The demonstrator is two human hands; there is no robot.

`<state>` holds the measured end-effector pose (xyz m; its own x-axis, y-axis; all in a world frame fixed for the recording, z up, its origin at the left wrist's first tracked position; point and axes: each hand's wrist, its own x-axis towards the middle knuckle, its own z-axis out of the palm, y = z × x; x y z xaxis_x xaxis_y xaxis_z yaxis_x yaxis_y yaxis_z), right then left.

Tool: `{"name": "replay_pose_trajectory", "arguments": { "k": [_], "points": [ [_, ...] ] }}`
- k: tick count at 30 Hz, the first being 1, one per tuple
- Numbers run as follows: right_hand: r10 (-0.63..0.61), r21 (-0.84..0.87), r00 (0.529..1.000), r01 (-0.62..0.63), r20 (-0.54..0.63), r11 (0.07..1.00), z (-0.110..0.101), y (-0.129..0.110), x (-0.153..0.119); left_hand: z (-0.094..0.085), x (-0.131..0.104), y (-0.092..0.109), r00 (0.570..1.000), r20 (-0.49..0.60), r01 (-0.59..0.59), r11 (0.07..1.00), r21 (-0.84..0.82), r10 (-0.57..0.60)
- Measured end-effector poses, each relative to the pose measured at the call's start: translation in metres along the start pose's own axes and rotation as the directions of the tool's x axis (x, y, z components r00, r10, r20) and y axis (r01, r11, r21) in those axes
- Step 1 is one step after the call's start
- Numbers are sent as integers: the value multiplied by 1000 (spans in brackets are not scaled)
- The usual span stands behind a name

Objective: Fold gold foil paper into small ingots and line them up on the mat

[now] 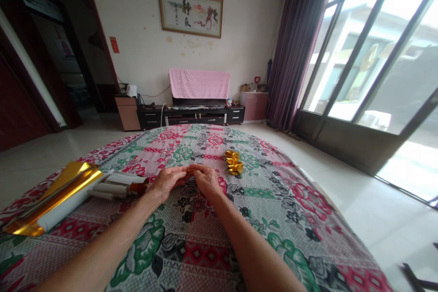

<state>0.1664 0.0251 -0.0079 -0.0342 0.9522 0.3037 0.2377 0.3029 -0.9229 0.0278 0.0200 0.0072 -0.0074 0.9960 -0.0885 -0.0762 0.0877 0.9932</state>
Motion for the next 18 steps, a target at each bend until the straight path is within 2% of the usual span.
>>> {"name": "replay_pose_trajectory", "arguments": {
  "k": [7, 18],
  "points": [
    [11, -3, 1000, -11, -3, 1000, -2, -6, -2, 1, -4, 2, 995, 59, -83, 995, 50, 80],
    [18, 10, 1000, -18, -1, 1000, -2, -4, -1, 2, -2, 2, 1000, -28, 9, 1000, -23, -10]
  ]
}}
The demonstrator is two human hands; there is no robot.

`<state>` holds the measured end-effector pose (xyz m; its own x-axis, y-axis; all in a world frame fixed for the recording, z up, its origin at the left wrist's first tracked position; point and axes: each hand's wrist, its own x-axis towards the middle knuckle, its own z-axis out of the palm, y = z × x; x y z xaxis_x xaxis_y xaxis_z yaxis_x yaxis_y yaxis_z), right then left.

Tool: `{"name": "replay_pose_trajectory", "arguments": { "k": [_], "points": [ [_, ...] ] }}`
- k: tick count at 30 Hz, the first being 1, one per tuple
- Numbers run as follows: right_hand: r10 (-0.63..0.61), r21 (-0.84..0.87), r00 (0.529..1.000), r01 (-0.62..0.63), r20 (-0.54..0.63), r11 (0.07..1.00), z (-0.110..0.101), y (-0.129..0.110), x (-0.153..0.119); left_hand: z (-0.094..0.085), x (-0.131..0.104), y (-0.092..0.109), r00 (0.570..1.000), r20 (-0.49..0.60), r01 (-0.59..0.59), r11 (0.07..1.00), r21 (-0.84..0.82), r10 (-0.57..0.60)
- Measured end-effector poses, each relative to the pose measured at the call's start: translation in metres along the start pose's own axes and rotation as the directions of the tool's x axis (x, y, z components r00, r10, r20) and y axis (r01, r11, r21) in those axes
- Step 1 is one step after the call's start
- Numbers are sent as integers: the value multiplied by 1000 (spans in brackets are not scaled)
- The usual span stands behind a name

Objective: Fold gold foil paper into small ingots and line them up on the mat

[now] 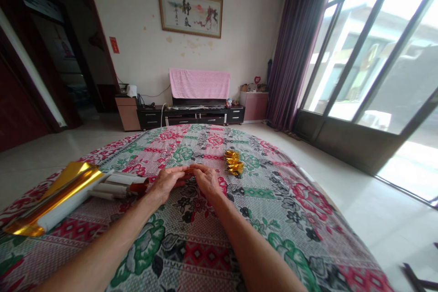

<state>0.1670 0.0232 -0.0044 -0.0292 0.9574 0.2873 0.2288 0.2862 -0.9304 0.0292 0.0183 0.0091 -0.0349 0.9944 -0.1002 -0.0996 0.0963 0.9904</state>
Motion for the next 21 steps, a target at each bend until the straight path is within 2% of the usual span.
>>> {"name": "replay_pose_trajectory", "arguments": {
  "k": [9, 21],
  "points": [
    [7, -50, 1000, -6, 20, 999, -1, -9, -4, 1, -2, 1, 1000, 10, 7, 999, 48, -7],
    [-8, -42, 1000, 9, 20, 999, 0, -8, -4, 0, 1, -2, 1000, 9, -8, 999, 51, 7]
  ]
}}
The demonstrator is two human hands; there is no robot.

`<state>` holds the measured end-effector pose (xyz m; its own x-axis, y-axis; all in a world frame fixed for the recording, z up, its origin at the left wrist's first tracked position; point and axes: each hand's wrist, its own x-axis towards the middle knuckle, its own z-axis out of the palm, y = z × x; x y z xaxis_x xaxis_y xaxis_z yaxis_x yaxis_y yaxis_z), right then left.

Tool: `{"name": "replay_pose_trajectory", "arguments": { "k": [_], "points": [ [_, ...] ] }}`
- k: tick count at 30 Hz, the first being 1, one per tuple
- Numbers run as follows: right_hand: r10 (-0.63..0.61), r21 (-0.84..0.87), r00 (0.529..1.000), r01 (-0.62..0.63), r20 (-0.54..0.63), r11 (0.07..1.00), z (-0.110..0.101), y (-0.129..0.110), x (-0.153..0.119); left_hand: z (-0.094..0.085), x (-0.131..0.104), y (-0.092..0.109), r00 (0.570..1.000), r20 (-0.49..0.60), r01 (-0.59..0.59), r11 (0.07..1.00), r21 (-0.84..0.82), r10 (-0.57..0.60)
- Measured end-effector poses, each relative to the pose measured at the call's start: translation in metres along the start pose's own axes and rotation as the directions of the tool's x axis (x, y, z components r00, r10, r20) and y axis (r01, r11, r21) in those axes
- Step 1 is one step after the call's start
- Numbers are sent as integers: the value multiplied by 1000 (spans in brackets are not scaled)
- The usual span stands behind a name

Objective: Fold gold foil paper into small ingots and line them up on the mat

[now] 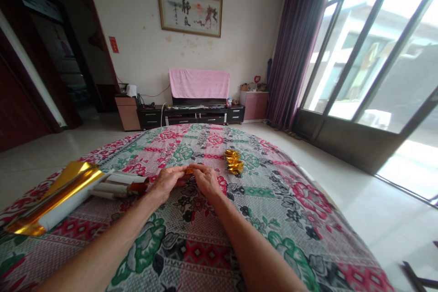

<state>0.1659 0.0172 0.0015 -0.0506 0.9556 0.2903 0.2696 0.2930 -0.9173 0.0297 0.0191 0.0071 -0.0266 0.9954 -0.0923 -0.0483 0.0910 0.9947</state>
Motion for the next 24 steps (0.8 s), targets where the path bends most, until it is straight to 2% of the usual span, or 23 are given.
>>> {"name": "replay_pose_trajectory", "arguments": {
  "k": [12, 18, 24],
  "points": [
    [-9, -6, 1000, 9, -3, 1000, 2, 4, 2, 2, 0, 1, 1000, -25, -18, 999, 39, 19],
    [5, -22, 999, -6, -31, 1000, 0, -2, -2, 4, -1, 2, 998, -53, -34, 999, 36, 36],
    [-27, -24, 1000, 27, 3, 999, 2, 1, 0, 5, -2, 2, 995, -91, -37, 998, 48, 41]
  ]
}}
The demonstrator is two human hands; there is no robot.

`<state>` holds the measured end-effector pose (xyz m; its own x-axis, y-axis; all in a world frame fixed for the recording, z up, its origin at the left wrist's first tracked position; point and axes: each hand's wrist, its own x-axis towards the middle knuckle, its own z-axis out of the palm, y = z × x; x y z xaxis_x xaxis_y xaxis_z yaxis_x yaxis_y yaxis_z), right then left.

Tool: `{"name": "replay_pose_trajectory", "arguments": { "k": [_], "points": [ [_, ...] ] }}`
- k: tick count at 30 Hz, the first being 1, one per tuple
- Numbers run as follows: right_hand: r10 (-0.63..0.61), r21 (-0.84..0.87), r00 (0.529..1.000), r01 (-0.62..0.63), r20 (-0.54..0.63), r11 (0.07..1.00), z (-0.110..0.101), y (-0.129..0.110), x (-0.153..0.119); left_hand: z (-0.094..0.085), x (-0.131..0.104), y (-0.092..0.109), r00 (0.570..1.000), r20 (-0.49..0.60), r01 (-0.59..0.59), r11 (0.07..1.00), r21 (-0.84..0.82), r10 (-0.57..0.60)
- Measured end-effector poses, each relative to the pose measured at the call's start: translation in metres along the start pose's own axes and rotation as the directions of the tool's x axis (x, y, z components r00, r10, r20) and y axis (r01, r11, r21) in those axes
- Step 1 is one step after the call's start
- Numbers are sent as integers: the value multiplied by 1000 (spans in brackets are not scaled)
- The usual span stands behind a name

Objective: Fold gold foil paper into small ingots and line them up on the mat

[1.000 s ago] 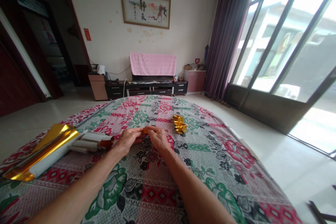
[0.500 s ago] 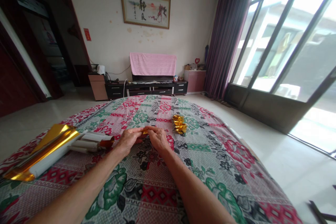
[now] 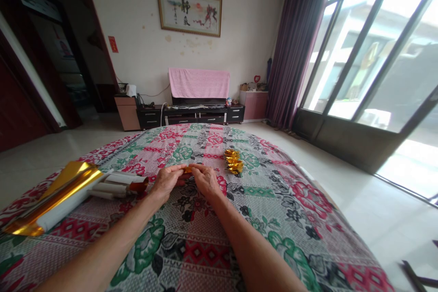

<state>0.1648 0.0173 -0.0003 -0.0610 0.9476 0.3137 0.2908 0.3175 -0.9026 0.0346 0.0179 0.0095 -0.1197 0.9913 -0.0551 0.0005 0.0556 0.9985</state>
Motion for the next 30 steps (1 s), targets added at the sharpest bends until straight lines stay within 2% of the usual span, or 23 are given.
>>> {"name": "replay_pose_trajectory", "arguments": {
  "k": [14, 22, 30],
  "points": [
    [-45, -8, 999, 46, 13, 999, 1, 1, 0, 1, 2, -1, 999, -23, -23, 997, 77, 25],
    [-27, 9, 1000, 27, -12, 1000, 2, 5, 1, 3, 4, -4, 999, -25, -24, 999, 41, 25],
    [-58, 8, 998, 58, 30, 998, 2, 4, 0, 2, 3, -7, 996, -36, -77, 989, 125, 82]
  ]
}}
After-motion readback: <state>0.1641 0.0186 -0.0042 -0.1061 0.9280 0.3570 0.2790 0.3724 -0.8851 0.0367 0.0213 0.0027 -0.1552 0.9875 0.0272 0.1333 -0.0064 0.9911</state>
